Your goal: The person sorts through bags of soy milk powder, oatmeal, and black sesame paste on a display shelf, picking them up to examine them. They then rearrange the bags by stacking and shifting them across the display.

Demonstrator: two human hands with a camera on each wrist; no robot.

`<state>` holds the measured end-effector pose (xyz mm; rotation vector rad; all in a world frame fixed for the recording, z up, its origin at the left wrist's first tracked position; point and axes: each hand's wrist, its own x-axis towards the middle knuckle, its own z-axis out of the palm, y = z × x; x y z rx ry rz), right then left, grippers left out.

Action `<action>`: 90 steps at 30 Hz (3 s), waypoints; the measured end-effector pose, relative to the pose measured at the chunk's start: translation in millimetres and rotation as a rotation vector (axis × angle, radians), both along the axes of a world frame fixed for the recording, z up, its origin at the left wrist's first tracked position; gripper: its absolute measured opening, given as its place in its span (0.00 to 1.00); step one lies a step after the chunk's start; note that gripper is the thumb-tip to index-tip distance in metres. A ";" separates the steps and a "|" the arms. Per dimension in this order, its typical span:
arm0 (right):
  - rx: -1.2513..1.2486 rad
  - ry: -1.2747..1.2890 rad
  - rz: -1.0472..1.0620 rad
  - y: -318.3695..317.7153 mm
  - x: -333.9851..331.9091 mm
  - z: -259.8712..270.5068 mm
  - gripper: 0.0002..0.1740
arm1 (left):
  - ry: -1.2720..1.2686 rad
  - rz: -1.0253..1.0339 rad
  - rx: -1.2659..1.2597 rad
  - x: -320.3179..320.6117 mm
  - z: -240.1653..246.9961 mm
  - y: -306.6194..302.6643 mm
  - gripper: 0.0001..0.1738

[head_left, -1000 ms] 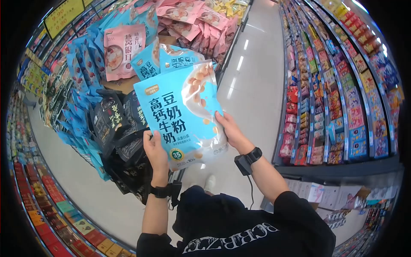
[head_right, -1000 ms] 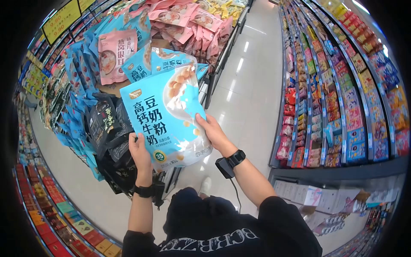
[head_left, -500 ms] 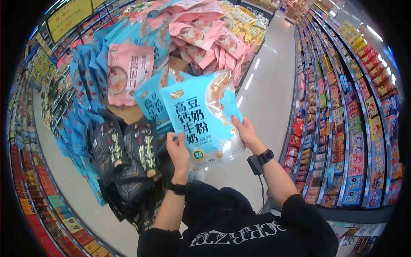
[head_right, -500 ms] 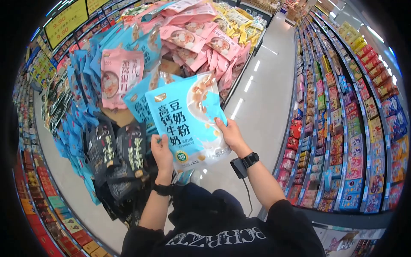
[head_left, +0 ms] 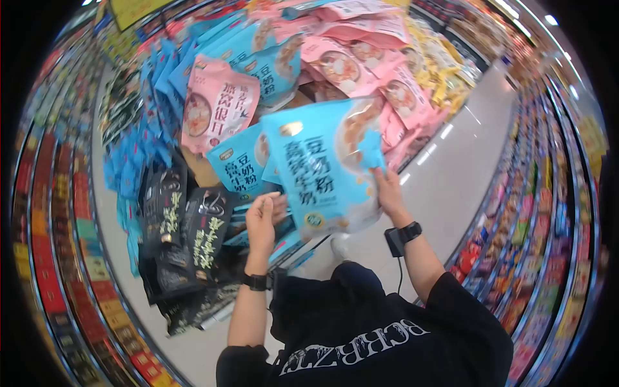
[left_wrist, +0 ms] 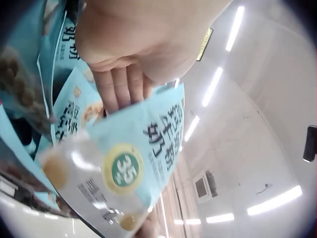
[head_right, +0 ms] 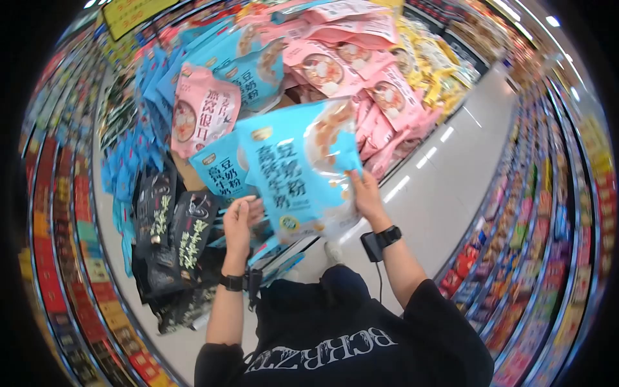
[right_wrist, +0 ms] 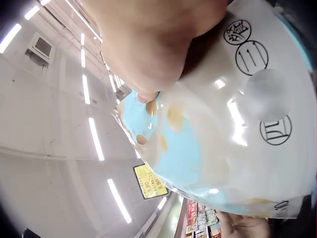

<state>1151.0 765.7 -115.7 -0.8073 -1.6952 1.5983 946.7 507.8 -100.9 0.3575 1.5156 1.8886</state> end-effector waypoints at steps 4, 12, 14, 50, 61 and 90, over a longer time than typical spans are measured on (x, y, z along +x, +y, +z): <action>0.099 -0.042 -0.023 102.7 13.8 15.6 0.21 | 0.584 0.250 -0.257 -27.9 -49.6 -11.5 0.16; -0.032 0.113 -0.026 188.6 6.6 6.5 0.21 | 0.609 0.668 -0.406 -83.2 -41.0 8.1 0.39; -0.045 0.113 -0.042 196.5 0.8 7.1 0.21 | 0.689 0.648 -0.435 -112.2 -47.5 15.5 0.41; 0.660 -0.216 0.358 220.4 -364.2 55.7 0.21 | 1.570 0.410 -0.793 -192.9 120.8 249.0 0.39; 0.722 -0.060 0.430 245.0 -366.8 83.4 0.40 | 1.698 0.250 -1.163 -261.3 129.3 326.1 0.70; 0.831 0.159 0.433 52.3 -375.0 76.2 0.22 | 1.184 0.430 -1.028 -113.8 28.0 56.1 0.34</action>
